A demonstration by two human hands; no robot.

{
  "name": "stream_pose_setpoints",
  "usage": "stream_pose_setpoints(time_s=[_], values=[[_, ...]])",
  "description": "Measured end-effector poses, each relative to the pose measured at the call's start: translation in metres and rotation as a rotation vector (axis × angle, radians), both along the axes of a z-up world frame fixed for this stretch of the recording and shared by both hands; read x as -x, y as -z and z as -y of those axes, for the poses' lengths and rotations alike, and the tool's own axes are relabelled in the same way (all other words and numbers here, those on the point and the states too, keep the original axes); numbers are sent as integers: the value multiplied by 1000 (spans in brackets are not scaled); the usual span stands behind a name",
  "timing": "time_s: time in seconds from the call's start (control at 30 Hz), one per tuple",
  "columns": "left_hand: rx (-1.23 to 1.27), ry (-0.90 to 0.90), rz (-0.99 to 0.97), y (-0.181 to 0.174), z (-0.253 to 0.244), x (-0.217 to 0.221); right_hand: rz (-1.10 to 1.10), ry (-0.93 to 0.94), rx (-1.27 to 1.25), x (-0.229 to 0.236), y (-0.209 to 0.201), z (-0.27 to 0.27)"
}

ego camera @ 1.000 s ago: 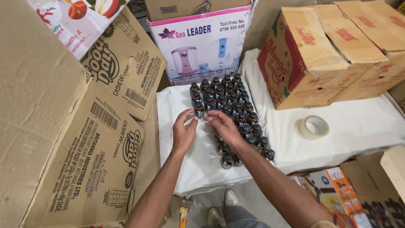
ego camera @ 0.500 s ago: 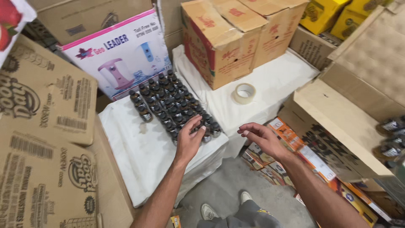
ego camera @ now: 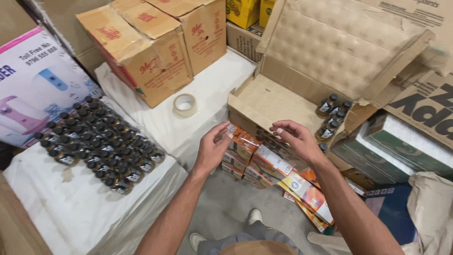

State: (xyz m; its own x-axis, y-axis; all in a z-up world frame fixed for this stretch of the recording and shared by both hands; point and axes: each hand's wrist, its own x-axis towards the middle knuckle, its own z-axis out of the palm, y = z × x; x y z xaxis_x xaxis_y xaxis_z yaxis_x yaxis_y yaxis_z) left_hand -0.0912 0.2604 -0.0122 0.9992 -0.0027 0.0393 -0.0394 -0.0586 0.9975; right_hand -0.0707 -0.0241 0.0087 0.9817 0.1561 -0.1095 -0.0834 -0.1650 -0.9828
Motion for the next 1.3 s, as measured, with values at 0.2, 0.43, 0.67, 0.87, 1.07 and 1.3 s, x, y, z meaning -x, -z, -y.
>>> stream_pose_setpoints(time_s=[0.2, 0.43, 0.67, 0.87, 1.07, 1.3], values=[[30, 75, -5, -5, 101, -23, 29, 83, 31, -8, -11, 94], [-200, 156, 92, 0, 172, -44, -36, 73, 126, -5, -16, 151], [-299, 257, 193, 27, 210, -56, -50, -211, 649, 3, -27, 155], [-525, 365, 355, 43, 222, -57, -83, -222, 808, -6, 4, 164], [-519, 456, 266, 13, 218, -47, 38, -56, 673, -14, -12, 163], [-287, 469, 133, -39, 212, -40, 278, 239, 110, -22, -15, 146]])
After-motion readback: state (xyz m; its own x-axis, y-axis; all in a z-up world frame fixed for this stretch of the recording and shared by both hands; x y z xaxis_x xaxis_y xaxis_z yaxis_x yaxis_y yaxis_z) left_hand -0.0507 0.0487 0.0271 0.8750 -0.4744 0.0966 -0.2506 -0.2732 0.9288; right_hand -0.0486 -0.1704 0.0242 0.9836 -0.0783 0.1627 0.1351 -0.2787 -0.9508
